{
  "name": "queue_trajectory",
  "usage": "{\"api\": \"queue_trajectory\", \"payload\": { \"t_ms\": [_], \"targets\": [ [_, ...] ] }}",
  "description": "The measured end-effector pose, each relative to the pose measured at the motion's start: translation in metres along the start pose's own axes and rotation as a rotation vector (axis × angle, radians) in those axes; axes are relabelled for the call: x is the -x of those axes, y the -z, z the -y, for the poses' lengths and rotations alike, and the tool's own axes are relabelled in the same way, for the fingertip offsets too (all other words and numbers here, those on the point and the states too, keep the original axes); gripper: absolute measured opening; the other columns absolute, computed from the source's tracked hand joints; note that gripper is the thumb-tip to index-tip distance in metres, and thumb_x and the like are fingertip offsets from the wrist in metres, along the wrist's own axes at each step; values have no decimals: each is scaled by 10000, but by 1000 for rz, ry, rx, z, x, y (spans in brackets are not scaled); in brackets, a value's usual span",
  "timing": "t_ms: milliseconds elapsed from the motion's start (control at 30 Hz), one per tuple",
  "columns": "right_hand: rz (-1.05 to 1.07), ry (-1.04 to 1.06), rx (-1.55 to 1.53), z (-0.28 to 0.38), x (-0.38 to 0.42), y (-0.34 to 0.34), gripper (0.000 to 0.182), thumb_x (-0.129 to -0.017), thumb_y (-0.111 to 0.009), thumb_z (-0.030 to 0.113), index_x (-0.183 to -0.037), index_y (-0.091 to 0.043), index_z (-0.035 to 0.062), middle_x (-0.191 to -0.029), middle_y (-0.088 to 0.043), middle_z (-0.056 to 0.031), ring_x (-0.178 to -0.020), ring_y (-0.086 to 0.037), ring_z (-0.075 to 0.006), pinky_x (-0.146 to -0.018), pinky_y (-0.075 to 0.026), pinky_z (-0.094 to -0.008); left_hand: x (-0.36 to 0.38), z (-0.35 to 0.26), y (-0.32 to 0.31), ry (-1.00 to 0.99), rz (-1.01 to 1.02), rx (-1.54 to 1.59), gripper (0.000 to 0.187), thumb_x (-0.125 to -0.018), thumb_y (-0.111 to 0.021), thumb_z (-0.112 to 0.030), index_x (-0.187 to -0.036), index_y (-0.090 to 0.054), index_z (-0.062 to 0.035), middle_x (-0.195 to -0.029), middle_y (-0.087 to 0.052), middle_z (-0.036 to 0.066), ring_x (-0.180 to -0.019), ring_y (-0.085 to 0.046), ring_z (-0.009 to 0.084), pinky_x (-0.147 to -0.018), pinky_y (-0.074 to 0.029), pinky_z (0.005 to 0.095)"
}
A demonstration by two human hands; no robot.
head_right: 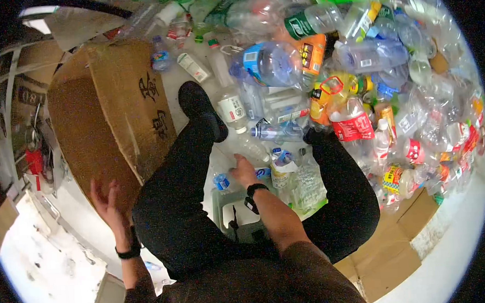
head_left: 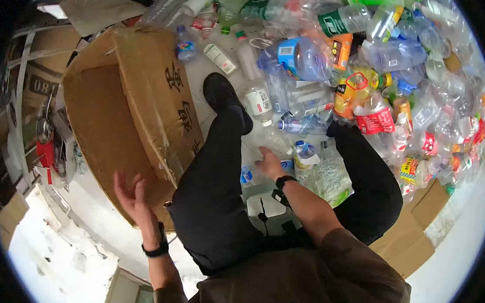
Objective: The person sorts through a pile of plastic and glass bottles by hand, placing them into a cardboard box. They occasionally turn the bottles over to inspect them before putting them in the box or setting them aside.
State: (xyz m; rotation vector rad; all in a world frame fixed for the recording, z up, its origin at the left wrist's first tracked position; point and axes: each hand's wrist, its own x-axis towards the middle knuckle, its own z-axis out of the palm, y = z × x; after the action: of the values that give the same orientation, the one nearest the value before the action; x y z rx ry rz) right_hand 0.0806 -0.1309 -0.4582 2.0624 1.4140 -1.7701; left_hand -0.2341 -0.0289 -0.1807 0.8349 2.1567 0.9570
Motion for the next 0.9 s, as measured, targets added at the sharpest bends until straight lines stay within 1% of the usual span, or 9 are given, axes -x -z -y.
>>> {"api": "queue_trajectory", "payload": {
  "t_ms": [67,200,267,300,333,400,500,633,900],
  "targets": [
    [-9,198,14,11,-3,-12,678,-818,-708,219,-1403,-428,19,-1227,-583,-245,-1082,-596,-420,-953,-487,-484,18,-45,-8,2,-32,21,621,-928,-596,-51,-1480,-315,-11,-1488,-375,189,-1162,-580,235,-995,-476,357],
    [133,294,98,36,-9,-22,729,-842,-688,272,-1463,-367,67,-1370,-489,-231,-1161,-549,-419,-946,-491,-488,26,-74,-33,-127,-61,-15,604,-934,-596,-65,-1476,-332,-33,-1477,-387,180,-1125,-592,230,-967,-498,361],
    [352,361,338,47,-13,-27,758,-847,-685,312,-1500,-337,145,-1416,-452,-214,-1204,-517,-416,-940,-493,-497,25,-77,-50,-129,-39,-8,600,-935,-603,-72,-1474,-341,-41,-1475,-388,179,-1121,-592,227,-961,-501,359],
    [383,430,421,46,-13,-34,609,-871,-658,315,-1425,-450,170,-1353,-493,-216,-1181,-530,-405,-907,-505,-501,26,-77,-58,-104,-17,15,605,-934,-614,-82,-1475,-345,-51,-1475,-389,179,-1111,-595,223,-957,-502,355],
    [374,428,413,41,-15,-45,609,-871,-658,315,-1425,-450,170,-1353,-493,-216,-1181,-530,-405,-907,-505,-501,24,-76,-64,-78,6,44,610,-934,-625,-93,-1477,-348,-60,-1475,-391,179,-1102,-598,219,-952,-504,351],
    [437,519,440,28,-19,-64,427,-871,-641,302,-1255,-581,127,-1247,-545,-226,-1134,-559,-388,-888,-508,-498,23,-71,-72,-81,12,43,622,-931,-642,-108,-1479,-352,-69,-1477,-393,172,-1093,-599,214,-940,-508,344],
    [419,535,361,2,-21,-67,292,-854,-618,239,-1094,-631,74,-1108,-601,-215,-1078,-588,-382,-866,-514,-492,25,-68,-77,-42,4,22,626,-927,-651,-115,-1480,-359,-78,-1484,-391,164,-1093,-598,212,-927,-511,338],
    [333,444,375,-2,-26,-10,289,-772,-624,137,-1047,-629,50,-910,-654,-215,-968,-627,-404,-815,-535,-490,26,-66,-76,-51,-23,84,613,-926,-649,-113,-1471,-372,-70,-1469,-405,154,-1082,-606,207,-922,-511,331],
    [-18,346,183,46,-8,85,363,-738,-693,226,-1056,-609,73,-944,-679,-208,-935,-656,-387,-799,-528,-479,51,-83,-39,-137,-9,286,585,-938,-613,-121,-1463,-367,-43,-1461,-393,158,-1104,-599,247,-946,-510,373]
  ]
}}
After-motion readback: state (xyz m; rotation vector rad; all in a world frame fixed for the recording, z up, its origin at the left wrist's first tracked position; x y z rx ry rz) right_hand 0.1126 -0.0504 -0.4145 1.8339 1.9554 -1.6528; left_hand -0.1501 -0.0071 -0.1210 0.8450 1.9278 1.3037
